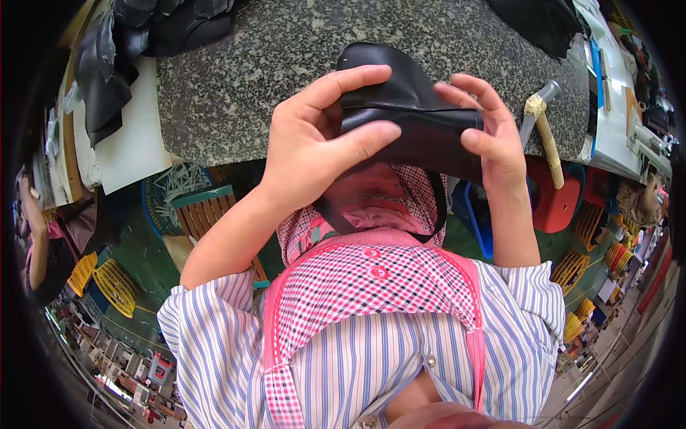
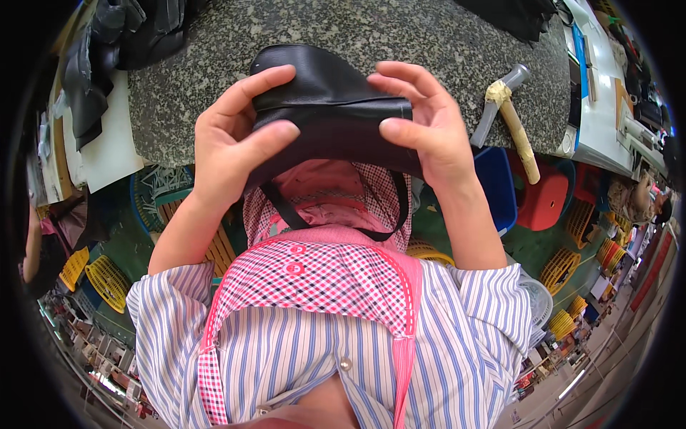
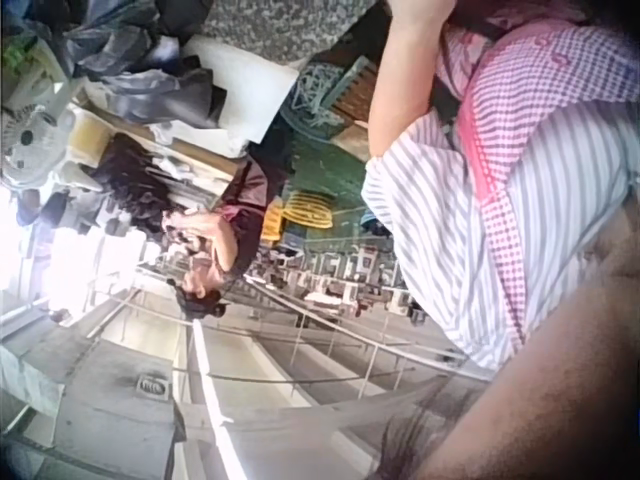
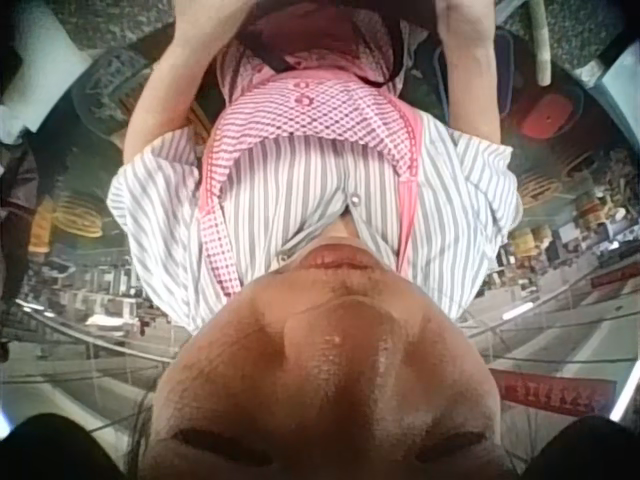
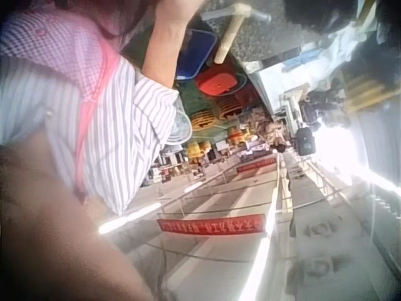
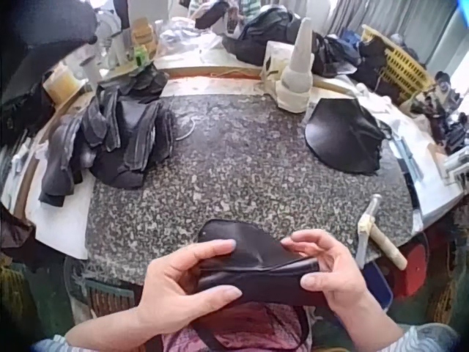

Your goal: Hammering the edges and seams of leather shoe components on a marble workbench to flatten and bond them.

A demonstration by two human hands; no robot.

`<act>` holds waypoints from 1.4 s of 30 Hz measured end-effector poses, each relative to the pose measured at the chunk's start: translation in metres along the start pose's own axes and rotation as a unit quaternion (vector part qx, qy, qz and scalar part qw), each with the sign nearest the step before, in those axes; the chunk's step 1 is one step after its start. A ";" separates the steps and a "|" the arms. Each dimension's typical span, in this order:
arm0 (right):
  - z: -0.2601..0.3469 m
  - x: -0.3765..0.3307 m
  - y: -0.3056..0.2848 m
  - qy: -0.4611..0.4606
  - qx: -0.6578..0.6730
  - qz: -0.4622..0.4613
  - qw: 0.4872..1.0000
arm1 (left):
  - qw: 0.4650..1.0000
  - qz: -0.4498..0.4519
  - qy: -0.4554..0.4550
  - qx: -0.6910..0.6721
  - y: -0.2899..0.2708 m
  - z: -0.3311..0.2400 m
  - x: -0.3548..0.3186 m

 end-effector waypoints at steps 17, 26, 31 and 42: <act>0.007 0.011 0.005 -0.147 -0.348 -0.072 0.923 | 0.871 0.107 0.177 0.445 -0.018 -0.014 0.006; 0.001 0.017 -0.003 -0.034 -0.270 -0.055 0.961 | 0.869 0.161 0.104 0.456 -0.034 -0.011 0.017; 0.003 0.017 0.001 -0.043 -0.184 -0.054 0.981 | 0.906 0.150 -0.022 0.396 -0.037 -0.002 0.013; 0.007 0.023 -0.005 -0.072 -0.095 -0.038 0.992 | 0.979 0.084 -0.119 0.143 -0.034 0.021 0.017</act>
Point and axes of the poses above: each hand's wrist, its own x-axis towards the middle knuckle, its own y-axis out of the palm, z = x × y, the point moved 5 cm from there along x, towards the middle knuckle, and after that the axes turned 15 degrees about y, right-handed, at the moved point
